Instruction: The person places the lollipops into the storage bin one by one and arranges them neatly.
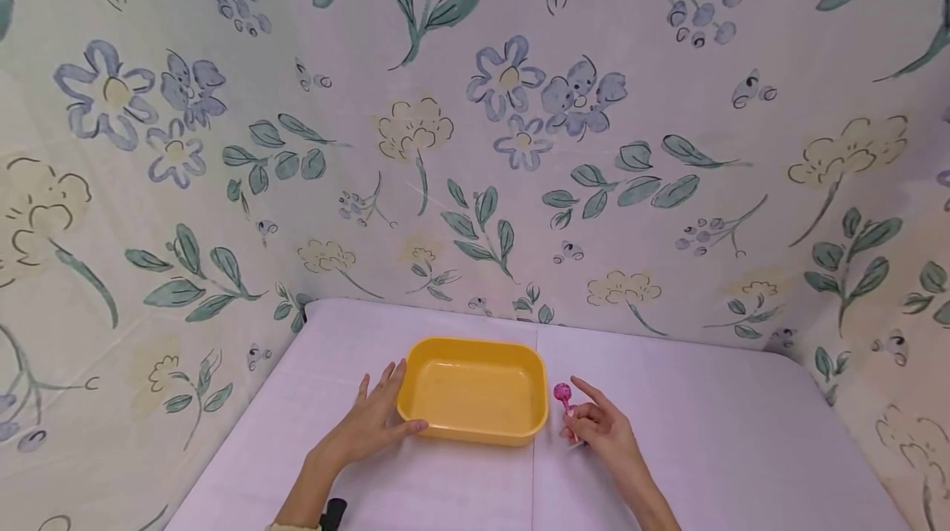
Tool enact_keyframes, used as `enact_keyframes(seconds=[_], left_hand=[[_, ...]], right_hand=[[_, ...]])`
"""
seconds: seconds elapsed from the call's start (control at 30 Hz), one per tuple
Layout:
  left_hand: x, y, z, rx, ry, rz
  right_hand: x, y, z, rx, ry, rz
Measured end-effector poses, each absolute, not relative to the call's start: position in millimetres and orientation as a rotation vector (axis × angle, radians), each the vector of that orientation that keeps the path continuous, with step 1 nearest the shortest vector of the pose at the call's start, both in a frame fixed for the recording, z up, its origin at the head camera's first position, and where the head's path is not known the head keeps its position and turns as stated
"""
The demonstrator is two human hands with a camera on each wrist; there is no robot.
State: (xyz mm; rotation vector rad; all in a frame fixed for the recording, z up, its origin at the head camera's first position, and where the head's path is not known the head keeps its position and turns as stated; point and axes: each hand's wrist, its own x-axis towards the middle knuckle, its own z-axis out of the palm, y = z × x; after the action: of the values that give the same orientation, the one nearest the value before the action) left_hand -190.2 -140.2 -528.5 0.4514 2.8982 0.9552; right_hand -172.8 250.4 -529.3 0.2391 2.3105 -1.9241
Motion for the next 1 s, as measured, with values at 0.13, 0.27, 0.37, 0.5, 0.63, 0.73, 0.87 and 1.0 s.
enact_keyframes(seconds=[0.13,0.27,0.37,0.5,0.63,0.73,0.87,1.0], left_hand=[[-190.3,-140.1,-529.2,0.451,2.898,0.954],[-190.5,-139.7,-529.3,0.443,2.897,0.96],[-190.8,-139.4,-529.0,0.44,2.897,0.96],[-191.3,-139.2,-528.8,0.444,2.899,0.948],[-192.2,-138.7,-527.4,0.443,2.902,0.938],[-192.7,-138.2,-526.9,0.435,2.901,0.941],[-193.5,-137.4,-526.8,0.422,2.894,0.952],[-193.6,-136.5,-526.2,0.417,2.884,0.966]], right_hand=[[-173.3,247.8,-528.9,0.231,2.254,-1.914],[-171.8,244.8,-529.4,0.244,2.211,-1.913],[-170.9,243.8,-531.1,0.263,2.205,-1.922],[-171.3,244.1,-533.5,0.289,2.251,-1.918],[-173.9,246.9,-533.4,0.307,2.293,-1.946],[-176.3,248.9,-532.0,0.318,2.316,-1.978],[-180.8,249.0,-524.3,0.347,2.37,-1.985],[-187.9,245.5,-511.8,0.337,2.419,-1.972]])
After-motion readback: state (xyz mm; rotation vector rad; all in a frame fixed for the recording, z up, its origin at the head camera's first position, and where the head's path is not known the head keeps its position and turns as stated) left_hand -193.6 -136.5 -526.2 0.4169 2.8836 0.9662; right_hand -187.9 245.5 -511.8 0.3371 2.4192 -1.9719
